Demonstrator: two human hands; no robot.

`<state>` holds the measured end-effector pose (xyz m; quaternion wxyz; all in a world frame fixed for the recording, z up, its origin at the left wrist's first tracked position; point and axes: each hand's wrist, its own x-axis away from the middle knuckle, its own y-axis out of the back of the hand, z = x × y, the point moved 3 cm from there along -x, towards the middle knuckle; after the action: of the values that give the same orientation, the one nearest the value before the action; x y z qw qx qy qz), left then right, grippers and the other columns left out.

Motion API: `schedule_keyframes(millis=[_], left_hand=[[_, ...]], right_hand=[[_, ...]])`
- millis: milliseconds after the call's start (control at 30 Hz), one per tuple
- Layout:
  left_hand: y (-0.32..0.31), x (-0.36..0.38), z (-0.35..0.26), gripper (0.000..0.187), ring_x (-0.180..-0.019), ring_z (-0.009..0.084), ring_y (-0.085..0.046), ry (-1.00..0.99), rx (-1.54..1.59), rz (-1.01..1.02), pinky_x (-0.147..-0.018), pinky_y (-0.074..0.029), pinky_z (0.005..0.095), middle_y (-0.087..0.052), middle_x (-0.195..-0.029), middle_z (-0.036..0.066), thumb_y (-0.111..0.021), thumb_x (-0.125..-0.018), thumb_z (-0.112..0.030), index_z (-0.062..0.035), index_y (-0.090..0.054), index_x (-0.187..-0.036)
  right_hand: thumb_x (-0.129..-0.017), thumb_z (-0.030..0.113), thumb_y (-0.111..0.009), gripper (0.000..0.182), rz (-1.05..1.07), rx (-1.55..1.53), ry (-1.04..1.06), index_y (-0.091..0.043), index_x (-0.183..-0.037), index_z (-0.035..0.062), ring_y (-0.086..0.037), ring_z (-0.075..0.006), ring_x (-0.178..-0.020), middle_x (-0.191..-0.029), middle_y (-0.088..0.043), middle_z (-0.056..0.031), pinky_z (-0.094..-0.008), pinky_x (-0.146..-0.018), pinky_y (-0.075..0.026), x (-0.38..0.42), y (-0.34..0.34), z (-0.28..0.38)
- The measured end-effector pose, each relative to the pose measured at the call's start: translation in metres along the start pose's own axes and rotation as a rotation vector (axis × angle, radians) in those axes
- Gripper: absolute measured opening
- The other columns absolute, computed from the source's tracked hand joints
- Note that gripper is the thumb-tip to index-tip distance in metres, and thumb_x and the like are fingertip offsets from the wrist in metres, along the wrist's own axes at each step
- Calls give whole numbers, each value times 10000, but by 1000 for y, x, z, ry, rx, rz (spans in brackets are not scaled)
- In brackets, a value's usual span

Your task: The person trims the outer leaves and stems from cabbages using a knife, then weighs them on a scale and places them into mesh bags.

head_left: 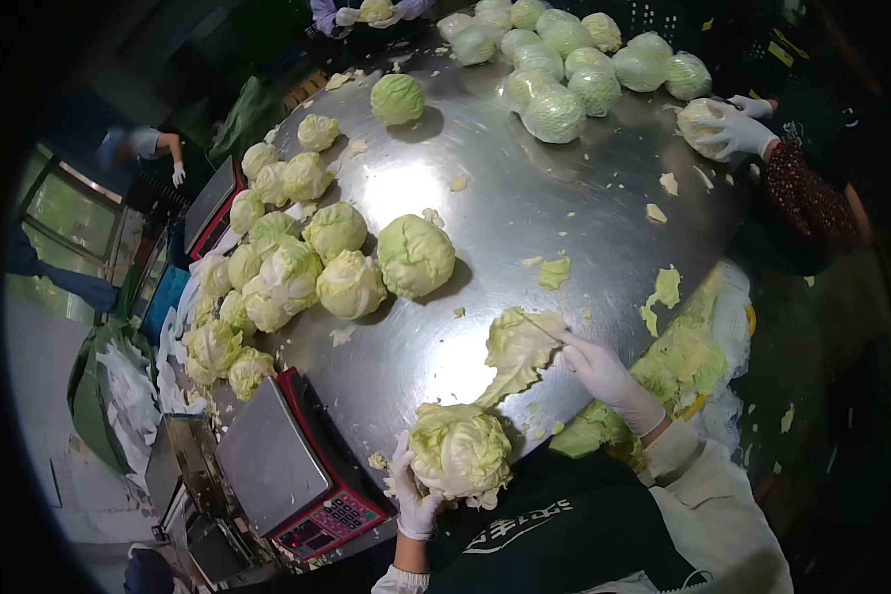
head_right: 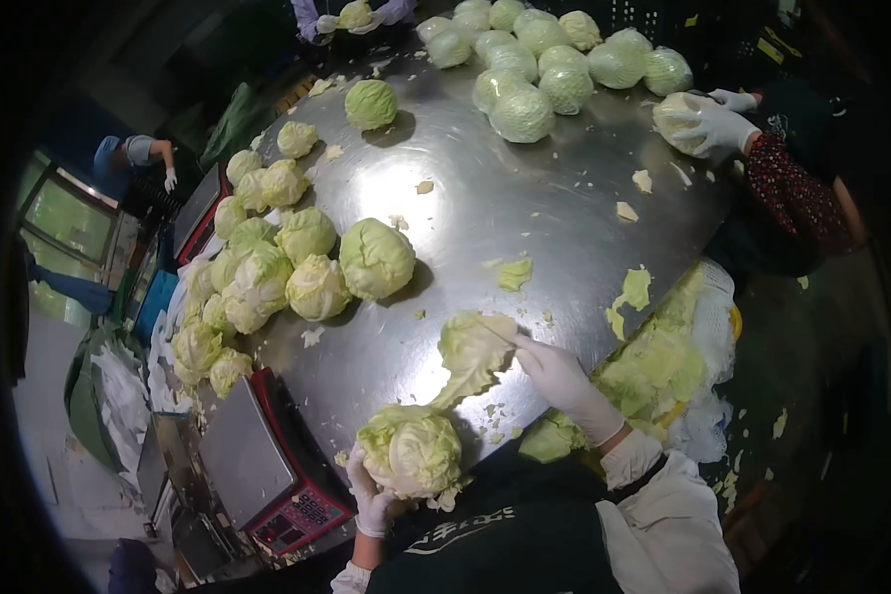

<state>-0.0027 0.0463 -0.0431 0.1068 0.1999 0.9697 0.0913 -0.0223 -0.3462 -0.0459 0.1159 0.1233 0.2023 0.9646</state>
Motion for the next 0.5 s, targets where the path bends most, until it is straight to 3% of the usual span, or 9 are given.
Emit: schedule_keyframes(millis=[33, 100, 133, 200, 300, 400, 433, 467, 500], left_hand=[[-2, 2, -2, 912, -1478, 383, -315, 60, 58, 14, -1218, -254, 509, -292, -1593, 234, -768, -825, -584, -90, -364, -1477], [-11, -2, -22, 952, -1468, 354, -323, 152, 91, -5, -1215, -273, 488, -312, -1586, 220, -811, -810, -518, -85, -310, -1493], [-14, -3, -22, 952, -1468, 354, -323, 154, 91, -8, -1215, -273, 488, -312, -1586, 220, -811, -810, -518, -85, -310, -1493], [-16, -3, -20, 958, -1430, 330, -380, 231, -29, -99, -1204, -303, 470, -341, -1568, 205, -852, -786, -426, -70, -303, -1485], [-2, -13, -11, 956, -1382, 319, -438, 296, 268, -124, -1187, -332, 469, -398, -1521, 196, -892, -748, -356, -60, -336, -1467], [-7, -38, -20, 940, -1367, 328, -465, 272, 136, 23, -1157, -376, 466, -449, -1478, 208, -933, -701, -333, -57, -418, -1437], [-14, -51, -32, 945, -1376, 353, -467, 104, -62, 55, -1140, -393, 471, -478, -1450, 238, -969, -649, -368, -44, -493, -1397], [-22, -63, -48, 945, -1376, 353, -467, 109, -57, 53, -1140, -393, 471, -478, -1450, 238, -969, -649, -368, -44, -493, -1397], [-30, -74, -70, 968, -1378, 366, -469, -15, -249, 85, -1141, -392, 476, -475, -1453, 246, -978, -626, -391, -38, -504, -1393]], right_hand=[[-1042, 247, -512, 422, 14, 0, 5, -556, -1434, 97, -695, -357, -1032, -1133, -700, -229, -420, -916, -538, 1, -7, -13], [-1055, 209, -518, 465, -114, -144, -26, -484, -1495, 64, -680, -229, -771, -904, -684, -178, -350, -720, -562, 2, -14, -41], [-1055, 209, -518, 465, -110, -143, -25, -484, -1495, 64, -680, -229, -771, -904, -684, -178, -350, -720, -562, -1, -5, -56], [-1066, 186, -500, 529, -290, -666, -152, -384, -1568, 66, -524, -77, -615, -799, -584, -68, -245, -542, -471, -11, 26, -74], [-1048, 147, -534, 594, -444, -484, -194, -322, -1594, 51, -438, -15, -573, -840, -564, -11, -181, -478, -374, 9, 68, -31], [-1000, 114, -616, 638, -396, -454, -97, -352, -1573, 18, -496, -32, -637, -914, -570, -17, -178, -542, -442, 32, 50, -1], [-962, 102, -673, 692, -304, -407, -28, -356, -1571, 16, -559, -71, -721, -971, -587, -40, -206, -643, -492, 34, 30, -6], [-924, 90, -730, 748, -212, -361, 39, -359, -1569, 14, -622, -111, -804, -1028, -604, -63, -234, -743, -543, 35, 10, -10], [-895, 135, -771, 772, -74, -343, 115, -387, -1553, 11, -609, -166, -1004, -1151, -604, -107, -286, -880, -518, 41, -2, 14]])
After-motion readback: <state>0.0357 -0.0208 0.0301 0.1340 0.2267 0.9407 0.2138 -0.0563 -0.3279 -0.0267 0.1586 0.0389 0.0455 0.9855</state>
